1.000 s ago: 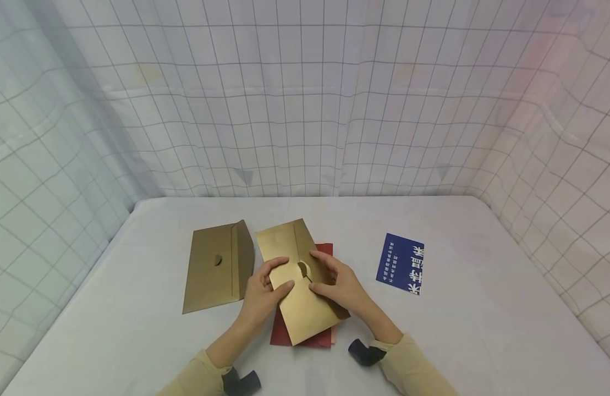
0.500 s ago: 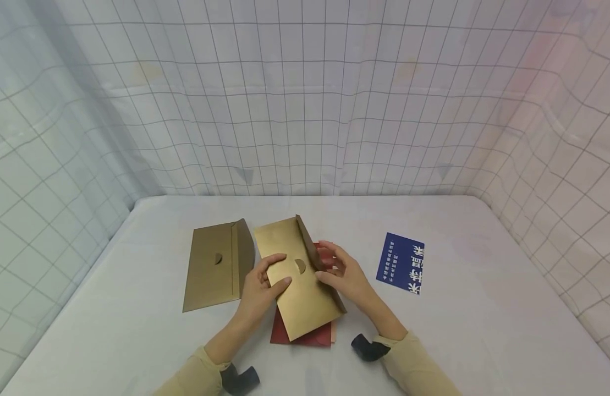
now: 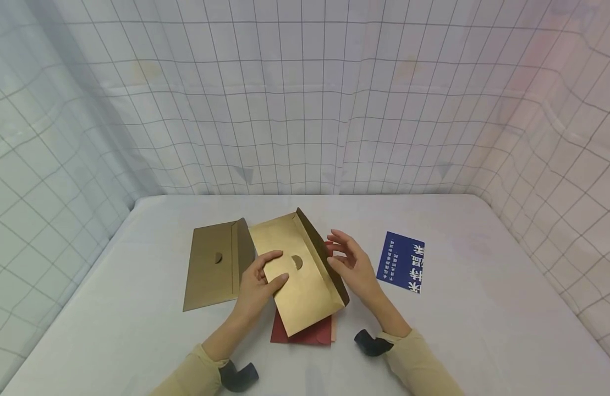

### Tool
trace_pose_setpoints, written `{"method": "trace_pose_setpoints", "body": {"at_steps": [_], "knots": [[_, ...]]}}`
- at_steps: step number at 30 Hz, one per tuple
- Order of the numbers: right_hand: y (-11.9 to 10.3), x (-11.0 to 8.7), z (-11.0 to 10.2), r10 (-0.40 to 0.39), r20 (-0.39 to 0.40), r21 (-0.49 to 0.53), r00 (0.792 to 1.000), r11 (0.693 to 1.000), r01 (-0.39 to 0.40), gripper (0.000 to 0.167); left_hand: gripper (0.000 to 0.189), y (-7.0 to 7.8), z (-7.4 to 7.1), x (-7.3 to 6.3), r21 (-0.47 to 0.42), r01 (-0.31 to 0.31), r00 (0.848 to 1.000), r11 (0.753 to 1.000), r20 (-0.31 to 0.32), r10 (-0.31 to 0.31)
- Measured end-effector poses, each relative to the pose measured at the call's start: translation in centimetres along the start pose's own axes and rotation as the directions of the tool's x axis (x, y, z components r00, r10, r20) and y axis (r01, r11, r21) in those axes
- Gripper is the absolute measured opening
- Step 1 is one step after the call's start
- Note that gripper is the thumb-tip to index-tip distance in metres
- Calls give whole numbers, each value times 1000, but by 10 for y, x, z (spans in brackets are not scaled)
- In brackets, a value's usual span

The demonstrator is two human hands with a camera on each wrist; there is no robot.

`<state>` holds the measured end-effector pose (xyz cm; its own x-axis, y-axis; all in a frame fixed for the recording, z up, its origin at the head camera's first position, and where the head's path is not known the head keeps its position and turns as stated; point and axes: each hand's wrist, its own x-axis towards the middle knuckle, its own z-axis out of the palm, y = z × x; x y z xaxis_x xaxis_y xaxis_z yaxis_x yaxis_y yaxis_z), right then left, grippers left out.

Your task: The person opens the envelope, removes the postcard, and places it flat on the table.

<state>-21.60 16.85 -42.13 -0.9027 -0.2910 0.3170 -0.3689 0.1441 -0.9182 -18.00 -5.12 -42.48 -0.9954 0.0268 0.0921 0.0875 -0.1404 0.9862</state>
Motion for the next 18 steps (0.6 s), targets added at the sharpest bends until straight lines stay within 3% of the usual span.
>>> {"method": "trace_pose_setpoints", "body": {"at_steps": [3,10,18], "knots": [[0,1,0,-51,-30,8,998,999,51,55,50,-1,-1,0,-6,-11,1000,1000,13,11],[-1,2,-1,-136,-93,-24,986,991,135,55,47,-2,-3,-2,-12,-105,993,994,49,105],[-1,4,0,-279,-91,-70,956,959,274,54,51,0,1,-1,-26,15,1000,1000,11,-15]]}}
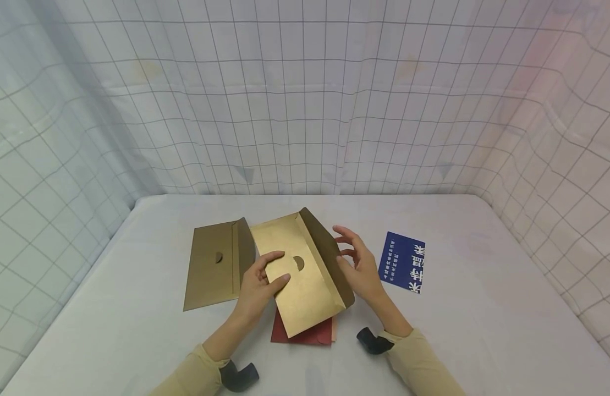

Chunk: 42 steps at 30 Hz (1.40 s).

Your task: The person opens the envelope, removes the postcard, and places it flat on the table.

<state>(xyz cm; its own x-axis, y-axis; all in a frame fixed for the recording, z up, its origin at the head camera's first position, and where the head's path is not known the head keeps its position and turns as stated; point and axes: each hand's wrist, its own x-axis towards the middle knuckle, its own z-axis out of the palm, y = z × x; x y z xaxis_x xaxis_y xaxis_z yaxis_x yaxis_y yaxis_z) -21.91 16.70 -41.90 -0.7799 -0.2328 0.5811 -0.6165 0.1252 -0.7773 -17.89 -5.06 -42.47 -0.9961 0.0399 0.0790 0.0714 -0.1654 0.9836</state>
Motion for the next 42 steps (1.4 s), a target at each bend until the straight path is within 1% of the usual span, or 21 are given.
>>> {"method": "trace_pose_setpoints", "body": {"at_steps": [2,3,5,7,9,11,16,21,26,28,31,33,35,38,40,42], "knots": [[0,0,0,-45,-5,-25,999,999,44,53,51,0,0,0,-7,12,1000,1000,-3,-12],[1,0,0,-60,-11,-55,998,997,59,53,51,0,0,0,-8,13,1000,1000,-3,-13],[2,0,0,-86,-25,-150,996,985,81,54,51,-1,0,0,-6,13,1000,1000,2,-13],[2,0,-1,-97,-36,-256,995,963,85,57,52,-2,0,0,-2,15,1000,1000,5,-14],[4,1,-3,-101,-40,-348,994,934,81,60,52,-2,0,0,2,12,1000,1000,7,-12],[4,1,-4,-103,-31,-404,994,911,82,62,52,-2,0,-1,2,14,1000,1000,5,-14],[10,1,-6,-123,-7,-470,992,877,105,57,51,-3,0,-1,2,9,1000,1000,4,-9],[12,0,-6,-139,6,-492,990,861,124,50,52,-1,0,-2,-5,15,1000,1000,6,-15],[9,-1,-6,-118,17,-512,993,852,110,42,52,0,0,-2,-15,21,1000,1000,13,-20],[6,-1,-5,-81,21,-498,996,864,81,40,52,0,1,-2,-18,25,1000,1000,13,-25],[2,-1,-3,-6,34,-439,999,898,20,39,52,1,1,-2,-13,29,999,999,20,-29],[1,-1,-2,53,53,-387,997,922,-28,37,52,1,1,-2,-9,31,999,999,31,-31],[0,-2,-2,109,73,-331,991,940,-79,35,52,2,0,-2,-11,32,998,999,47,-31],[-1,-3,-2,183,98,-245,978,957,-154,34,52,3,0,-3,-19,36,997,999,64,-34],[0,-3,-1,213,109,-188,971,963,-190,34,53,3,0,-3,-22,36,996,999,77,-34],[0,-3,-1,228,123,-143,966,967,-210,34,52,3,0,-3,-18,34,996,999,87,-32]]}}
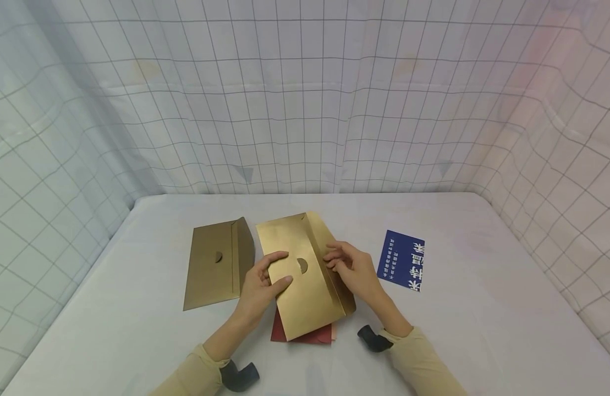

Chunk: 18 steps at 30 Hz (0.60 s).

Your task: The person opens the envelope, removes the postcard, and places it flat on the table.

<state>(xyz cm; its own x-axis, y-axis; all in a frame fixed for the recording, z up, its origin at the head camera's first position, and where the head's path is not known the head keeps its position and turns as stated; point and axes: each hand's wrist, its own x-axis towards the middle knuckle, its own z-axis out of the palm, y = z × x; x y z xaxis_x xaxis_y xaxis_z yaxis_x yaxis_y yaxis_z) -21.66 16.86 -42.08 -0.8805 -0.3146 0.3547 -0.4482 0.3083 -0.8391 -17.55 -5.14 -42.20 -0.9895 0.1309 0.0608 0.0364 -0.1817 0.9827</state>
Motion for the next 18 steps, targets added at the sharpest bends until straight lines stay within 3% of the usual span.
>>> {"method": "trace_pose_setpoints", "body": {"at_steps": [5,11,18], "knots": [[0,0,1,49,56,117,997,992,-55,35,52,-2,0,0,16,0,1000,1000,18,0],[-3,1,-1,157,148,255,976,948,-191,40,52,-3,1,1,25,-6,999,1000,33,5],[-6,-1,-2,201,229,330,952,905,-270,43,52,-4,2,1,50,6,999,999,40,-8]]}}
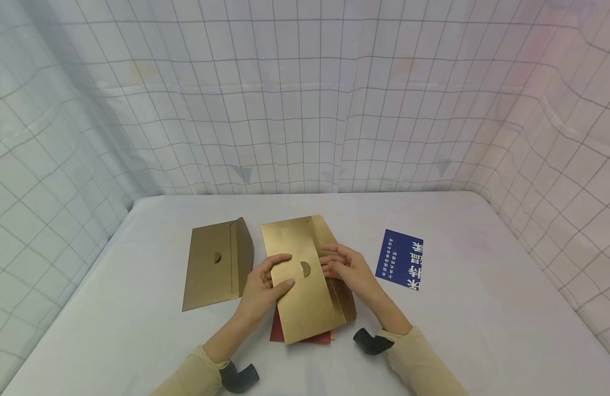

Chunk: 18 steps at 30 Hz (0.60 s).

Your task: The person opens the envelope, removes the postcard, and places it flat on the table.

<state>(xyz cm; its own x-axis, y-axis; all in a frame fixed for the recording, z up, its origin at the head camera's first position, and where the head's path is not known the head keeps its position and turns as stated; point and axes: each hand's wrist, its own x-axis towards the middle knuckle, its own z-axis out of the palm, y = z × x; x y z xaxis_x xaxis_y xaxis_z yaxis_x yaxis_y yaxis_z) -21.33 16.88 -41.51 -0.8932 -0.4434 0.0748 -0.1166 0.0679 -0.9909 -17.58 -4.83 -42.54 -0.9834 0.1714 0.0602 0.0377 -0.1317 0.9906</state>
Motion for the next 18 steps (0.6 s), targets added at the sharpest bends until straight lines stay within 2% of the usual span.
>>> {"method": "trace_pose_setpoints", "body": {"at_steps": [3,7,11,18], "knots": [[-1,0,1,30,6,15,1000,999,-30,44,51,-1,0,0,6,9,1000,1000,5,-9],[2,0,2,32,28,22,999,999,-33,44,51,0,-1,-1,11,21,999,1000,42,-22],[3,0,4,36,26,-17,999,999,-36,39,50,1,-1,-1,32,23,996,999,86,-25],[3,0,6,21,38,-64,999,998,-18,37,50,1,-2,-1,54,8,994,999,112,-14]]}}
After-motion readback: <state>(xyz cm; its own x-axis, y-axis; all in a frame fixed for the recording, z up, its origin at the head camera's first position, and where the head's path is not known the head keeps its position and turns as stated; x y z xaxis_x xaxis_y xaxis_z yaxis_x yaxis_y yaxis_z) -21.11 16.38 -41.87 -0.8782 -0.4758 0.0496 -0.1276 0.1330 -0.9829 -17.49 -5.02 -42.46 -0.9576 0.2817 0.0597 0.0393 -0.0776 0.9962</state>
